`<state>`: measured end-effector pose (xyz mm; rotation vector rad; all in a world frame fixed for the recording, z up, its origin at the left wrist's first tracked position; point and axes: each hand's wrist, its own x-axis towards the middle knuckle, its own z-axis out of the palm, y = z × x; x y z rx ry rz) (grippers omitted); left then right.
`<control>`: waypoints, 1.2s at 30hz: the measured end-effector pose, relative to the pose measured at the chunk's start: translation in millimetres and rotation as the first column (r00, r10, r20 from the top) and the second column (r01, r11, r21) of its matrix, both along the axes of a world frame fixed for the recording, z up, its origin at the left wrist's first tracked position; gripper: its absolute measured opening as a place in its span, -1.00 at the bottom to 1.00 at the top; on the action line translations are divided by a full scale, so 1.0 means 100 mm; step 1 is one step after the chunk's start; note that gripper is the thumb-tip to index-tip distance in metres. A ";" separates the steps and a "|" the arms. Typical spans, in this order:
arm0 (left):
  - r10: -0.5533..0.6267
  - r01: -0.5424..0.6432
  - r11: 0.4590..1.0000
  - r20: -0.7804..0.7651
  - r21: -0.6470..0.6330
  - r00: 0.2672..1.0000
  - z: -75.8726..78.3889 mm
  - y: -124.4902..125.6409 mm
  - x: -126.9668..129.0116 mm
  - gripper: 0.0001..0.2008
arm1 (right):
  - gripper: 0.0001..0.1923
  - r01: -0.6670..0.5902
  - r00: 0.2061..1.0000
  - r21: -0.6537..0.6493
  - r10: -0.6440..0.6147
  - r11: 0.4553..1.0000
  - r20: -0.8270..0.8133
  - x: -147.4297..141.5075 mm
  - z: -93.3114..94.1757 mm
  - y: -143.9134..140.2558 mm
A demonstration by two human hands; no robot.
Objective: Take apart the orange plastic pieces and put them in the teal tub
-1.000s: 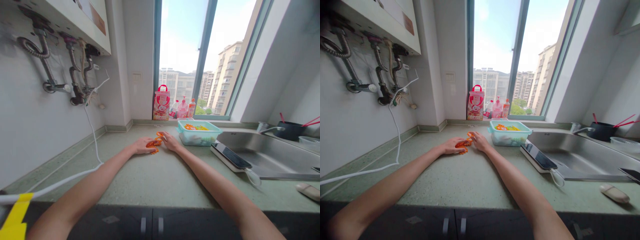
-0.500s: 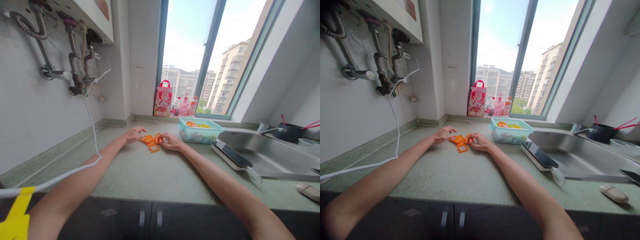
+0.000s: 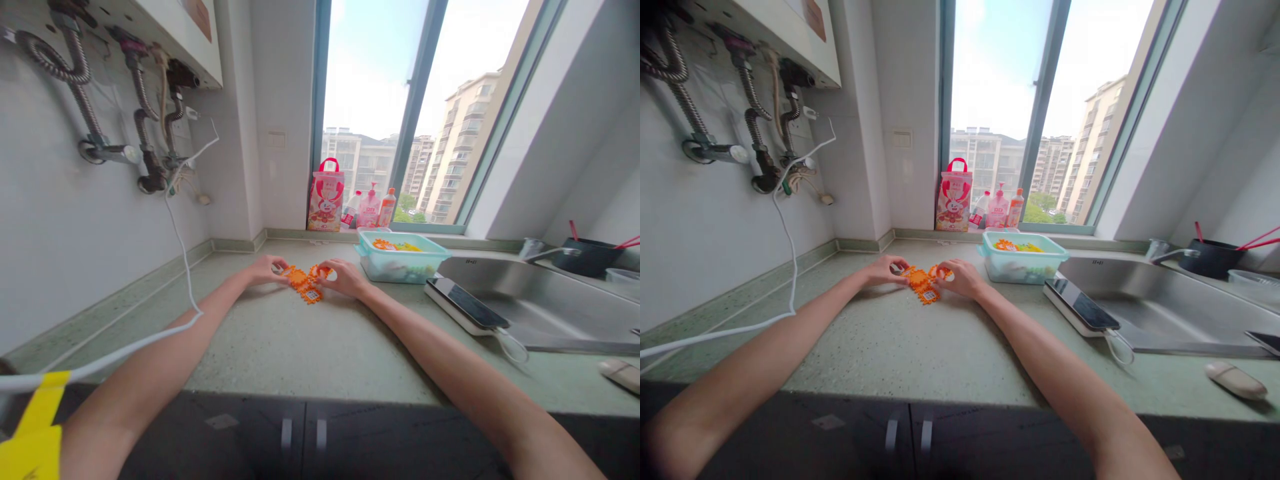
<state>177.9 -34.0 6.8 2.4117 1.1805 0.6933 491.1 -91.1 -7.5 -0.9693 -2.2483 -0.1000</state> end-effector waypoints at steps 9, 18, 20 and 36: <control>-0.092 0.092 0.995 0.010 -0.036 0.996 0.01 -0.14 0.23 -0.42 | -0.79 0.067 0.993 0.027 -0.064 0.997 -0.102 -0.15 0.07 -0.17; -0.152 0.152 0.988 -0.011 -0.026 0.988 -0.01 -0.28 0.41 -0.40 | -0.75 0.010 1.000 -0.019 -0.010 1.000 0.002 -0.28 -0.01 -0.18; -0.181 0.181 0.983 0.001 -0.028 0.983 0.02 -0.29 0.39 -0.30 | -0.77 -0.021 0.998 -0.045 0.023 0.999 0.053 -0.29 -0.03 -0.18; -0.177 0.178 0.978 -0.020 0.110 0.984 -0.14 -0.14 0.28 -0.71 | -0.77 0.051 0.991 -0.120 -0.065 0.992 -0.117 -0.16 -0.03 -0.05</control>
